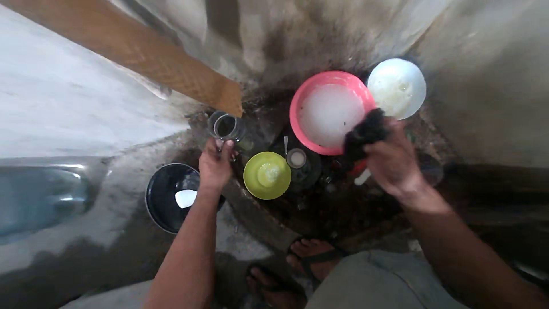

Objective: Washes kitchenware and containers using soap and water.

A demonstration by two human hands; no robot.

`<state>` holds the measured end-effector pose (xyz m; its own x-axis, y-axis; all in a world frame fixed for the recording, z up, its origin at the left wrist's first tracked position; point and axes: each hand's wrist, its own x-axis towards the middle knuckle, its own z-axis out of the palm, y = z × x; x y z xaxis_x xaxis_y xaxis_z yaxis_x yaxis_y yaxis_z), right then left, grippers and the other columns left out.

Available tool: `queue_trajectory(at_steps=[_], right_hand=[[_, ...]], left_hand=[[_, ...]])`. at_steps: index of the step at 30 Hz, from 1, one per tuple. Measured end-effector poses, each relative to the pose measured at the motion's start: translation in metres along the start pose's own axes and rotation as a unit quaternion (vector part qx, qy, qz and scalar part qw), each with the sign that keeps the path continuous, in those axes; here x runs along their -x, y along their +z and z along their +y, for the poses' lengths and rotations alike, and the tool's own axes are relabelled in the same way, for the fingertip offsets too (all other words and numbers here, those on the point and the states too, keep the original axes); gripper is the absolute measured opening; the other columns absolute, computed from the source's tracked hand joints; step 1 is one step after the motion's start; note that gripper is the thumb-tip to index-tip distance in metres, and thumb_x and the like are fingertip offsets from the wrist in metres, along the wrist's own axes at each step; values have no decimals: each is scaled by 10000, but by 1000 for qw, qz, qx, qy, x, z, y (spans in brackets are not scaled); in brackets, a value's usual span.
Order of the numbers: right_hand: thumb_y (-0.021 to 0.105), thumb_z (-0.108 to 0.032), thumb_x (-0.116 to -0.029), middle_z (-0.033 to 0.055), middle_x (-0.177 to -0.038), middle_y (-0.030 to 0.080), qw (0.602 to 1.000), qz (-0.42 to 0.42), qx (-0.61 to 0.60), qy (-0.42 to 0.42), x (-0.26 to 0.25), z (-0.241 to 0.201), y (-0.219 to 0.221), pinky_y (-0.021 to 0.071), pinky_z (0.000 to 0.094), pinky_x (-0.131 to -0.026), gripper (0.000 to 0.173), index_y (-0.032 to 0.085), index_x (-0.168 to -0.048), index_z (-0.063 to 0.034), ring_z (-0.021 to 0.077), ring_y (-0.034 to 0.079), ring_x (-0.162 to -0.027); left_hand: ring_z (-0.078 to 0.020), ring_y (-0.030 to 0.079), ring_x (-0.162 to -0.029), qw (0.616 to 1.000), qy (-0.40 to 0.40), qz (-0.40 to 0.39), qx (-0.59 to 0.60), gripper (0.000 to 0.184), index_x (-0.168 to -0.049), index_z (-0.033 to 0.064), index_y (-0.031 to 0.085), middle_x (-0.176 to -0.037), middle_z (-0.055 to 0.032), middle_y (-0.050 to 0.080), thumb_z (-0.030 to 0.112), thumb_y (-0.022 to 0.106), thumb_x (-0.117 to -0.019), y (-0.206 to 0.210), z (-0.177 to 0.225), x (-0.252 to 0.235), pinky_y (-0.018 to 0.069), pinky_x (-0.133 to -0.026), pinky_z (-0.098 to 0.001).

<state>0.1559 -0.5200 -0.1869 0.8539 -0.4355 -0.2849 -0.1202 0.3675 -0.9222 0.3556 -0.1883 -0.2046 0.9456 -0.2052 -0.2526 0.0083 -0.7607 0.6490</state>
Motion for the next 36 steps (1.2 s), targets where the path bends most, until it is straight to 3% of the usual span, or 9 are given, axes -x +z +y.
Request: queue_trajectory(at_steps=[3,9,14,18,20,22,25,30,36], right_hand=[[666,-37,-951,115,-1325,613,982,-90,160,-41,-16,-11,59,617,422,-876,550,440,-1444,-126,218,675,-1106],[812,-161,-875,87,-1075,680,918,-66,267,-285,-62,-30,158,599,336,-849,336,629,-1136,-52,156,683,-975],[452,-411,-1019,90,-1339,664,787,-182,491,-326,-35,-21,137,309,630,-1068,459,696,-1295,-137,340,493,-1342],[385,-580,-1009,71,-1118,740,717,-312,511,-357,-25,-18,111,389,571,-1061,590,763,-1067,-130,291,596,-1232],[443,-702,-978,23,-869,711,705,-384,494,-334,-27,-26,107,474,518,-988,640,736,-889,-140,189,676,-953],[572,-604,-966,8,-894,707,706,-402,467,-348,-29,-40,99,534,431,-875,498,748,-860,-151,155,672,-879],[647,-479,-983,5,-1187,731,732,-309,465,-390,-25,-54,87,545,399,-967,346,785,-1019,-163,152,681,-1086],[631,-594,-941,25,-1240,708,701,-399,488,-333,-12,-41,83,453,454,-1095,533,720,-1219,-147,182,633,-1194],[633,-506,-982,-9,-1109,728,709,-308,503,-387,-5,-70,81,566,355,-889,353,767,-1111,-206,161,664,-1082]], left_hand=[[-173,680,-793,997,10,54,51,344,-1184,44,557,-932,-92,669,369,528,-1074,11,7,-4,584,-778,-401],[-145,558,-599,976,195,68,-75,272,-1083,66,573,-754,-56,580,337,554,-1066,-10,62,33,489,-571,-344],[-177,558,-572,937,309,77,-142,180,-988,21,595,-696,-82,581,196,572,-1022,-20,87,65,468,-524,-355],[-189,639,-612,919,359,41,-155,202,-961,33,642,-721,-68,645,217,563,-988,-13,92,90,531,-537,-382],[-151,618,-608,922,361,23,-135,164,-938,61,635,-707,-30,624,211,566,-942,-6,95,104,511,-528,-343],[-75,587,-582,942,320,20,-97,154,-963,78,649,-706,15,623,226,606,-958,-3,95,112,503,-518,-267],[-28,535,-528,974,226,22,-28,174,-1016,119,642,-686,57,596,292,654,-1004,-4,92,112,477,-477,-229],[-6,534,-527,970,240,-20,16,197,-1040,108,655,-694,68,616,301,658,-1000,-2,96,122,483,-482,-201],[-7,550,-564,974,209,17,89,121,-1008,129,617,-735,76,609,240,666,-1002,-7,97,128,481,-492,-182]])
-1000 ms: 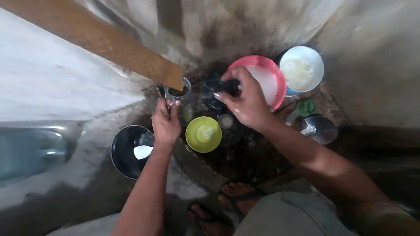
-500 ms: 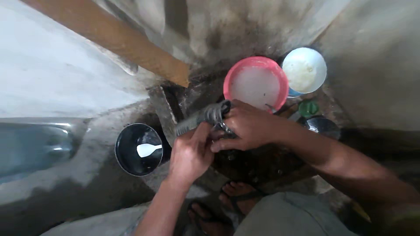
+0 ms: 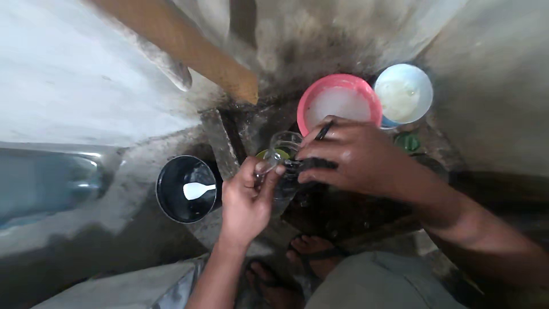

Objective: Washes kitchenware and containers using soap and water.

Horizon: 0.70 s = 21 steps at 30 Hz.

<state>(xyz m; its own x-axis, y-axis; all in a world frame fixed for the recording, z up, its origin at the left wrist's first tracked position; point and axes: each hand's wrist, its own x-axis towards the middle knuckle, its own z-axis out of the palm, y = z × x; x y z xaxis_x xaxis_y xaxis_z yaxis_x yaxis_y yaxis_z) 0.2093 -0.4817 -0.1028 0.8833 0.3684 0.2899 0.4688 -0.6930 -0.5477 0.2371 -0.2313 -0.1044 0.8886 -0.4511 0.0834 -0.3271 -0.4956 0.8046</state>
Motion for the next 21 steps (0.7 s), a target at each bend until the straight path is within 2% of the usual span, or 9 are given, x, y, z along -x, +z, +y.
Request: queue_trajectory(at_steps=[2,4,7,8,12,15,18,20,21], right_hand=[[585,-496,-1007,2,-1154,719,999,-49,-7,0,3,-9,-2,548,379,-929,410,718,-1254,-197,185,646,-1140],[569,-444,-1032,-34,-1222,717,998,-49,-39,30,3,-17,-17,565,351,-972,390,675,-1321,-205,122,665,-1150],[633,-277,-1025,36,-1001,752,990,123,-11,70,4,-23,-31,601,357,-734,299,708,-1264,-114,136,712,-842],[646,-254,-1017,35,-991,746,986,152,-5,72,3,-25,-29,595,342,-733,283,714,-1242,-97,126,701,-836],[611,-303,-1032,-14,-1158,738,998,37,-44,-9,6,-29,-4,551,331,-995,332,683,-1308,-130,110,687,-1082],[639,-329,-1018,-16,-1078,741,990,77,-118,24,4,-31,5,599,286,-907,325,708,-1220,-84,68,696,-1005],[502,-446,-1063,9,-1056,738,995,11,-92,20,6,-34,20,495,387,-1040,414,725,-1146,-107,129,676,-1060],[472,-322,-1084,-19,-1023,745,988,31,-139,53,3,-34,16,542,314,-953,345,742,-1112,-109,71,683,-989],[474,-250,-1082,-31,-985,748,982,68,-164,70,0,-31,10,587,260,-830,308,742,-1090,-99,33,689,-896]], left_hand=[[6,560,-568,1000,7,-3,2,151,-1047,111,640,-748,76,631,253,666,-1002,0,6,0,492,-499,-171],[15,539,-544,1000,11,2,6,159,-1038,107,643,-719,84,617,258,672,-999,-1,7,3,476,-479,-161],[7,498,-525,1000,-1,24,17,125,-972,131,602,-682,90,551,235,665,-1001,0,-1,8,438,-462,-160],[0,499,-526,999,-9,27,19,117,-970,137,602,-683,88,551,229,666,-1001,1,-2,10,439,-463,-168],[16,533,-535,1000,-3,7,12,129,-1016,112,654,-703,90,618,238,667,-991,5,6,17,475,-475,-168],[23,559,-569,999,-6,17,47,113,-1018,112,643,-731,94,628,222,661,-997,3,6,21,498,-508,-156],[31,542,-563,999,-10,12,48,101,-993,112,635,-715,97,605,213,648,-996,2,5,27,479,-503,-145],[46,522,-556,999,2,-1,33,145,-998,97,660,-706,95,612,242,666,-996,2,4,33,454,-497,-129],[45,515,-551,999,6,-2,36,148,-987,99,658,-699,97,607,247,669,-999,2,2,35,446,-491,-129]])
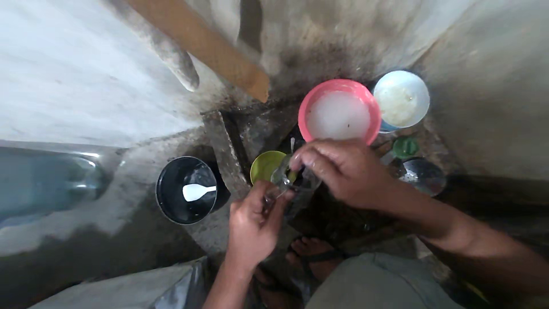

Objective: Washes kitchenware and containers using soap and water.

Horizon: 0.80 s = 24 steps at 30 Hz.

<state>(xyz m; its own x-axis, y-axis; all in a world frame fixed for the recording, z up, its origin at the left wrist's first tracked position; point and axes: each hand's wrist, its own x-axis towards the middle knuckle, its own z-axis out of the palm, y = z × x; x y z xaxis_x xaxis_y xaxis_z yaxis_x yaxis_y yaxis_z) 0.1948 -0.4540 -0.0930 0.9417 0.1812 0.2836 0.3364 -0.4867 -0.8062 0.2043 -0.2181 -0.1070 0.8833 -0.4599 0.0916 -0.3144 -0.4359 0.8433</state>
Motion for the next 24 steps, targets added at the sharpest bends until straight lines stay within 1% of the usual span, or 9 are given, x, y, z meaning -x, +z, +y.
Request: queue_trajectory(at_steps=[3,5,7,9,12,15,19,22,24], right_hand=[[535,-92,-1029,34,-998,761,994,87,-61,-33,-11,-11,-18,625,243,-767,210,713,-1091,2,62,717,-881],[563,-90,-998,50,-1024,709,993,64,-69,-64,-13,-16,-15,616,251,-737,167,663,-1090,7,85,685,-875],[619,-202,-1006,13,-1012,662,996,-36,-3,-78,-8,-9,-7,597,251,-769,148,678,-1048,-73,71,653,-866],[584,-353,-1039,-30,-1002,720,987,-88,104,-86,-3,1,-7,530,348,-948,246,721,-1034,-149,86,679,-954],[602,-406,-1026,2,-1077,739,985,-18,155,-78,-3,8,-12,510,433,-970,311,747,-1109,-144,153,677,-1047],[639,-550,-956,-26,-898,717,984,-109,119,-79,4,12,7,477,456,-985,420,735,-1036,-149,121,672,-890],[632,-441,-967,-29,-615,614,986,-76,108,-99,1,22,23,543,407,-679,346,717,-835,-133,123,617,-600],[619,-402,-986,-22,-582,596,992,11,119,-46,-7,17,17,500,420,-690,349,722,-789,-132,126,580,-571],[629,-353,-1005,-18,-589,593,996,53,68,34,-7,16,0,500,338,-553,330,715,-782,-124,95,565,-527]], left_hand=[[42,487,-533,1000,-10,12,20,135,-945,116,630,-676,104,569,234,664,-1001,-1,-9,5,424,-474,-130],[42,487,-545,999,-16,18,27,132,-927,123,614,-687,107,561,220,669,-997,-1,-13,7,422,-485,-128],[42,494,-557,999,-14,18,29,125,-930,123,613,-696,107,568,213,670,-996,0,-14,8,428,-496,-128],[49,507,-547,999,-17,21,18,133,-938,128,628,-686,117,579,242,662,-997,1,-13,8,440,-494,-130],[49,504,-546,1000,-23,21,0,155,-971,126,641,-687,117,578,277,647,-1007,2,-8,6,443,-493,-135],[42,557,-569,1000,-11,1,-14,210,-1011,106,656,-709,99,623,314,626,-1019,3,5,-2,498,-513,-150],[20,562,-598,999,47,4,-27,235,-1058,80,665,-755,68,640,307,614,-1028,3,14,-12,500,-533,-165],[-97,659,-911,997,61,35,9,329,-1253,82,628,-1074,-1,671,332,588,-1043,-6,9,-16,591,-794,-301],[-177,615,-1173,998,18,39,51,486,-1406,143,525,-1329,-24,605,411,622,-1013,-6,-2,-7,545,-985,-377]])
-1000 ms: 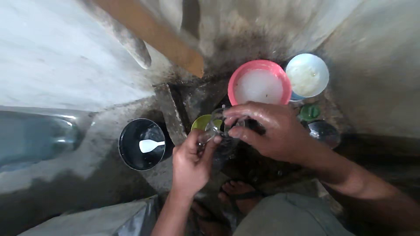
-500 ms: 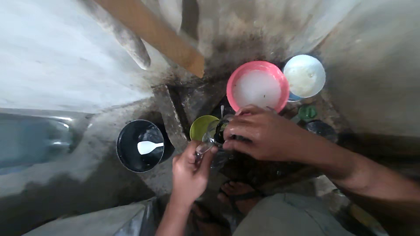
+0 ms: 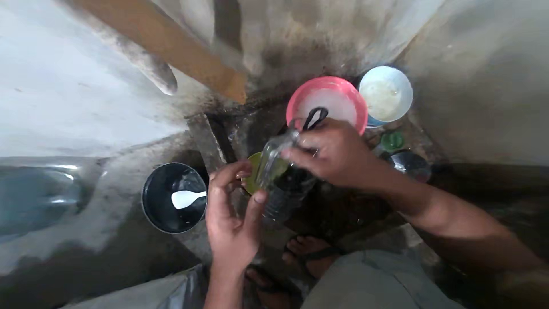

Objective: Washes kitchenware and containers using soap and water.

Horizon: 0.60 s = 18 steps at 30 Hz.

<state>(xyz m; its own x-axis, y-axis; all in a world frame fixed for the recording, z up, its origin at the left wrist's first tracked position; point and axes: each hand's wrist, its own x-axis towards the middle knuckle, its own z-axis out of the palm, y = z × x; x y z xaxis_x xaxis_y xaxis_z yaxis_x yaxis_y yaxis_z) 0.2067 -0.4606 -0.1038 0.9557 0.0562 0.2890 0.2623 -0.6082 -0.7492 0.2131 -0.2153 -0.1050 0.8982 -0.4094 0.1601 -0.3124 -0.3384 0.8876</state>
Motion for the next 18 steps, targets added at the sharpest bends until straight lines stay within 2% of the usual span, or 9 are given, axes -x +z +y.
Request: queue_trajectory(at_steps=[3,6,8,11,14,15,16,17,18], right_hand=[[569,-346,-1058,14,-608,595,980,41,-121,154,5,0,-34,489,280,-412,379,673,-792,-97,108,548,-459],[541,-398,-1064,-8,-577,599,950,108,-152,250,28,-22,-55,478,279,-359,420,639,-749,-139,115,543,-415],[578,-353,-1046,-61,-583,589,948,173,-141,228,36,-17,-42,494,246,-371,342,641,-773,-156,55,540,-426],[546,-459,-1046,41,-632,604,948,144,-80,272,35,1,-22,509,370,-451,437,690,-886,-79,150,564,-485],[575,-456,-1024,-33,-688,648,959,171,3,227,38,-12,-34,558,258,-534,406,724,-879,-107,45,614,-579],[580,-436,-1021,8,-707,661,958,154,2,240,41,-13,-31,566,310,-574,417,727,-886,-69,85,632,-610],[562,-415,-1041,94,-789,683,955,101,-21,277,41,-14,-30,579,430,-679,438,722,-976,-13,184,660,-697],[545,-412,-1055,125,-845,699,954,71,-34,290,43,-16,-31,594,475,-734,442,717,-1048,-4,222,683,-746],[543,-411,-1055,105,-849,711,958,87,-23,272,43,-22,-34,610,453,-724,429,729,-1062,-25,200,694,-742]], left_hand=[[-240,495,-1388,999,-39,13,11,752,-1499,174,484,-1515,-51,506,431,797,-866,13,-14,30,484,-1125,-426],[-231,489,-1379,992,68,105,29,893,-1463,291,402,-1476,-6,519,507,883,-742,28,-11,48,440,-1145,-412],[-165,525,-1322,985,75,138,74,762,-1426,321,408,-1414,46,547,509,820,-813,37,-19,42,460,-1103,-358],[-189,617,-1167,947,-105,188,239,532,-1358,200,511,-1308,-21,601,363,740,-906,60,-30,42,576,-943,-401],[-137,577,-1238,941,-88,166,281,539,-1404,144,453,-1369,-22,581,401,653,-975,59,-19,47,510,-1033,-331],[-136,598,-1188,934,-117,165,293,508,-1396,110,456,-1326,-42,596,376,627,-999,60,-17,54,532,-993,-318],[-177,651,-1069,912,-173,185,324,479,-1371,72,481,-1239,-93,637,344,615,-1001,64,-18,55,585,-867,-344],[-218,686,-956,889,-221,205,346,476,-1354,56,491,-1164,-139,666,355,609,-1004,70,-15,58,607,-731,-372],[-213,689,-953,886,-228,202,348,522,-1385,52,476,-1181,-143,666,384,600,-1002,69,-10,57,612,-727,-379]])
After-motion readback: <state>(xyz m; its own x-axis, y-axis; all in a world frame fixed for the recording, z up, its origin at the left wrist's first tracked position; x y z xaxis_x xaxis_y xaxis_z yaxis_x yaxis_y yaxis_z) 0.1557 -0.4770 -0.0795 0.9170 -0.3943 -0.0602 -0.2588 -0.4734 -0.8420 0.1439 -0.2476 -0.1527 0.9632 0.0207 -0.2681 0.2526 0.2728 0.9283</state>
